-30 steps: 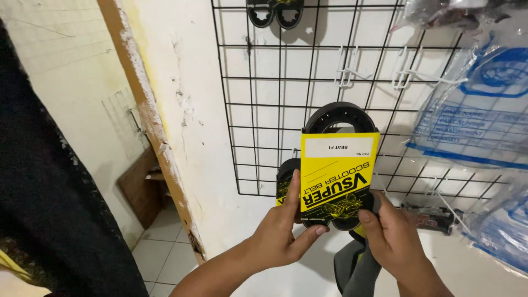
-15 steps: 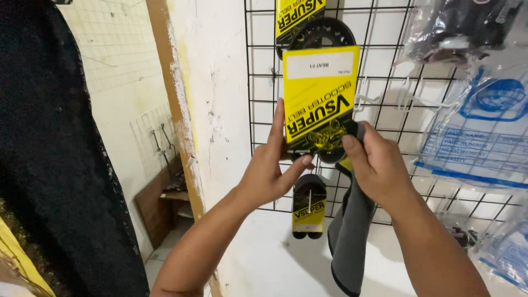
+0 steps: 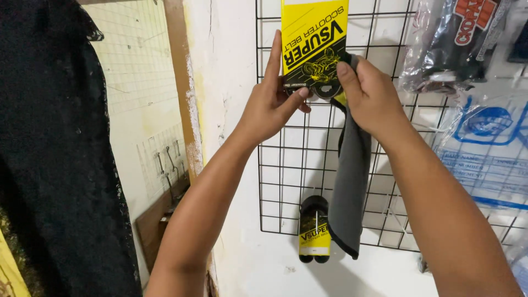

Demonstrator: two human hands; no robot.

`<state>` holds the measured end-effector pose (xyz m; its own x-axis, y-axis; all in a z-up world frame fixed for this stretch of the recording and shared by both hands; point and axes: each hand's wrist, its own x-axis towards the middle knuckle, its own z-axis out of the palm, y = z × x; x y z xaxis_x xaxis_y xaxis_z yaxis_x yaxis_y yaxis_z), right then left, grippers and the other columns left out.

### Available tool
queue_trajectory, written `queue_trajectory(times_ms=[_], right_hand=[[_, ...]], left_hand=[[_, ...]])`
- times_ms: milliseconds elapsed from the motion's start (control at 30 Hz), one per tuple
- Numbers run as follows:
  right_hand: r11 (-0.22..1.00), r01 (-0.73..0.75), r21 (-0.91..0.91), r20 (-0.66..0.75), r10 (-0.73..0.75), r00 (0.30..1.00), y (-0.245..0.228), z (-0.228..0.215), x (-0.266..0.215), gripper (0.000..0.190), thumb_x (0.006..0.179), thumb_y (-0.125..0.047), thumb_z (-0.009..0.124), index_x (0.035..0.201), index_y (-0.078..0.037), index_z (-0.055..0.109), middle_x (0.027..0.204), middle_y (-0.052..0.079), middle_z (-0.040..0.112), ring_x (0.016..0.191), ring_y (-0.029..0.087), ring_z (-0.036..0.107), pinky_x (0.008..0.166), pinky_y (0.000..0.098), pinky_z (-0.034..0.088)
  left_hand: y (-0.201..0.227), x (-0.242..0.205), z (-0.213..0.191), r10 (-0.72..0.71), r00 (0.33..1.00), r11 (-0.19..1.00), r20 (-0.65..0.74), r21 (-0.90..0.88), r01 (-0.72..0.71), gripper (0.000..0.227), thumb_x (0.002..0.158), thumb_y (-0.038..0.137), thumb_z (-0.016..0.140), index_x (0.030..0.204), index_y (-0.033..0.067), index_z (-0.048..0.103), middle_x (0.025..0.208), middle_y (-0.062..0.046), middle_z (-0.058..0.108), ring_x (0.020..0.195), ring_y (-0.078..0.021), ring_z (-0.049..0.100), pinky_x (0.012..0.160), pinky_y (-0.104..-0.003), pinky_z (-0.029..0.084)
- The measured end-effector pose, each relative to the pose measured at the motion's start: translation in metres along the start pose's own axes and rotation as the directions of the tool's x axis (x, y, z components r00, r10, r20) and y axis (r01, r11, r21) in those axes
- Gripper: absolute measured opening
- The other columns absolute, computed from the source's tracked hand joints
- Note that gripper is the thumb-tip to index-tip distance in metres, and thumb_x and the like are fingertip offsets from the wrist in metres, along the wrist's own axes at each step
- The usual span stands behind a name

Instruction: The person wipes a scooter belt with a cloth, repeatedly rubbing its surface and edges. The person then hangs the belt on a wall grid and repeats the wiping process on another belt.

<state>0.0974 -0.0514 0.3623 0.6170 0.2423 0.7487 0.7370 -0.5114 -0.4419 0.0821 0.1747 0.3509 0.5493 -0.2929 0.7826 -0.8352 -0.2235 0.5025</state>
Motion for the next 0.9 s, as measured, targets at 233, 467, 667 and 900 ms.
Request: queue_trajectory(times_ms=[233,467,667,900], right_hand=[[0.998,-0.012,-0.055,-0.025,0.01,1.0,0.001,-0.002,0.031,0.048,0.116,-0.043,0.042,0.096,-0.002,0.056,0.073,0.009,0.06,0.061,0.022,0.054,0.058,0.0371,0.042],[0.999,0.012,-0.032,-0.03,-0.013,0.999,0.002,-0.002,0.045,0.044,0.116,-0.039,0.042,0.096,-0.003,0.057,0.073,0.007,0.059,0.061,0.02,0.052,0.058,0.0357,0.041],[0.999,-0.037,0.007,-0.02,0.037,0.999,0.007,0.004,0.046,0.04,0.115,-0.034,0.044,0.097,-0.001,0.059,0.071,0.006,0.058,0.059,0.018,0.05,0.056,0.035,0.041],[0.984,-0.176,-0.02,0.002,0.176,0.984,0.038,0.017,0.055,0.052,0.116,-0.051,0.044,0.094,-0.01,0.067,0.068,0.014,0.069,0.081,0.036,0.072,0.076,0.0504,0.053]], left_hand=[[-0.006,0.027,-0.008,0.008,0.999,1.0,-0.038,-0.021,-0.009,0.092,0.103,0.006,0.064,0.164,0.0239,-0.003,0.122,-0.02,0.079,0.082,-0.0188,0.085,0.068,-0.029,0.072],[-0.006,0.04,-0.011,-0.074,0.996,0.995,-0.045,-0.074,0.07,0.091,0.102,0.005,0.063,0.165,0.0253,0.0,0.11,-0.017,0.078,0.079,-0.0175,0.081,0.064,-0.027,0.064],[-0.009,0.04,-0.01,-0.103,0.994,0.987,-0.035,-0.129,0.098,0.092,0.101,0.003,0.062,0.165,0.0188,-0.002,0.104,-0.016,0.077,0.077,-0.0171,0.077,0.061,-0.027,0.061],[-0.009,0.038,-0.008,-0.207,0.978,0.975,-0.027,-0.082,0.204,0.089,0.103,0.015,0.063,0.167,0.0211,0.001,0.108,-0.021,0.076,0.088,-0.027,0.081,0.092,-0.042,0.066]])
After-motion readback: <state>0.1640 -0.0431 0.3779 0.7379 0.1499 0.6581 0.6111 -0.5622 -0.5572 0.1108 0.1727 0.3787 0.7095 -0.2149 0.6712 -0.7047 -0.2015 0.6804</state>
